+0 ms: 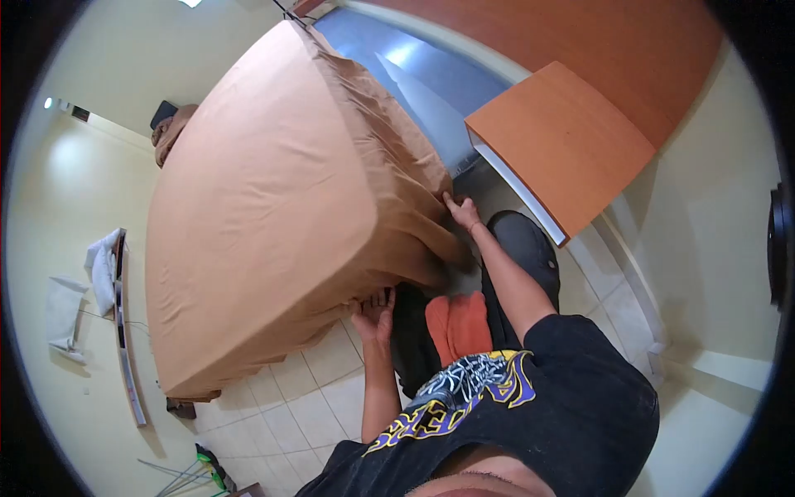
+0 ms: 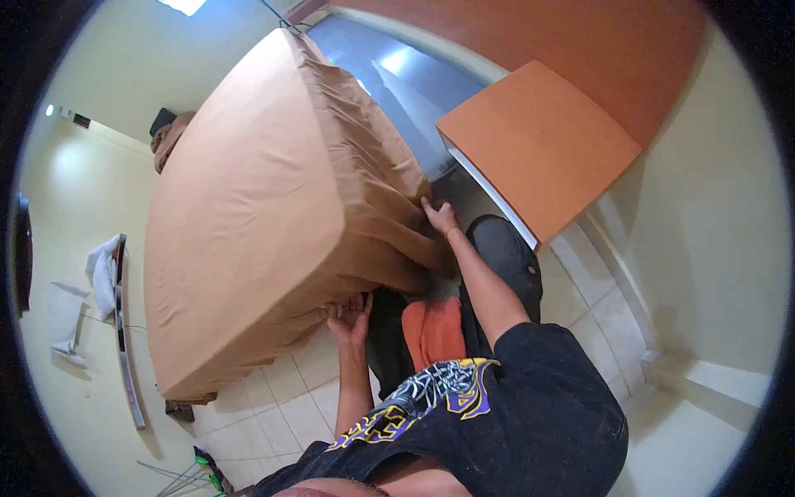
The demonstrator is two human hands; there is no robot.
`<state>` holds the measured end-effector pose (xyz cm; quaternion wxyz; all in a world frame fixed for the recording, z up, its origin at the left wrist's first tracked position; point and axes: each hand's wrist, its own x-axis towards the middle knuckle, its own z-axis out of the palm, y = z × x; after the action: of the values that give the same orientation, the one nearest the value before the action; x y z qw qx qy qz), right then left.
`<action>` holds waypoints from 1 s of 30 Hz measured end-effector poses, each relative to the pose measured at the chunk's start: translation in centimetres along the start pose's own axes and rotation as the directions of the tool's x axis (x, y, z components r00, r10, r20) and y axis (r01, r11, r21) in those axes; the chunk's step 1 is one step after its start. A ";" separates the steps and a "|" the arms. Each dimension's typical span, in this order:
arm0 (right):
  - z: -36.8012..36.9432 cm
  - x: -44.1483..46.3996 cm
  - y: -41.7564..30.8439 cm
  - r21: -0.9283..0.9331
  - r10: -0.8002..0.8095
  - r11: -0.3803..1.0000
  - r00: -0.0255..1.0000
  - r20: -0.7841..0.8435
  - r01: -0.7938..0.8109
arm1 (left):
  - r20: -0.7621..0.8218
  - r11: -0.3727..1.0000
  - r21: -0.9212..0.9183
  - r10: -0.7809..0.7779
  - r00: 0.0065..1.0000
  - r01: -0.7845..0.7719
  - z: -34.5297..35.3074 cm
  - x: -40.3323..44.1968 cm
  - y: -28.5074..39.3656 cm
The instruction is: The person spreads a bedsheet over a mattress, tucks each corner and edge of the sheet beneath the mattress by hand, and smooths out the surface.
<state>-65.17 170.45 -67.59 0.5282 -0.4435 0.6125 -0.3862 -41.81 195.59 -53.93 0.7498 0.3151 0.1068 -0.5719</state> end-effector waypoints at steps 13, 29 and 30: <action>5.7 -8.7 -3.1 0.486 0.068 0.864 0.988 0.142 -0.129 | 0.387 0.896 0.293 0.207 0.899 -0.332 6.3 -3.2 3.7; 9.1 -12.6 -0.1 0.708 0.066 0.469 0.820 0.569 -0.529 | 0.226 0.984 0.177 -0.033 0.974 -0.007 -2.5 2.4 2.3; 9.1 -13.3 0.4 0.764 -0.048 0.436 0.836 0.547 -0.475 | 0.203 0.985 0.174 -0.025 0.979 -0.011 -1.8 2.1 2.2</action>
<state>-55.60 183.17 -65.19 0.8618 -0.1041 0.2207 -0.4448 -38.70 195.32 -55.64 0.7242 0.3187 -0.0201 -0.6112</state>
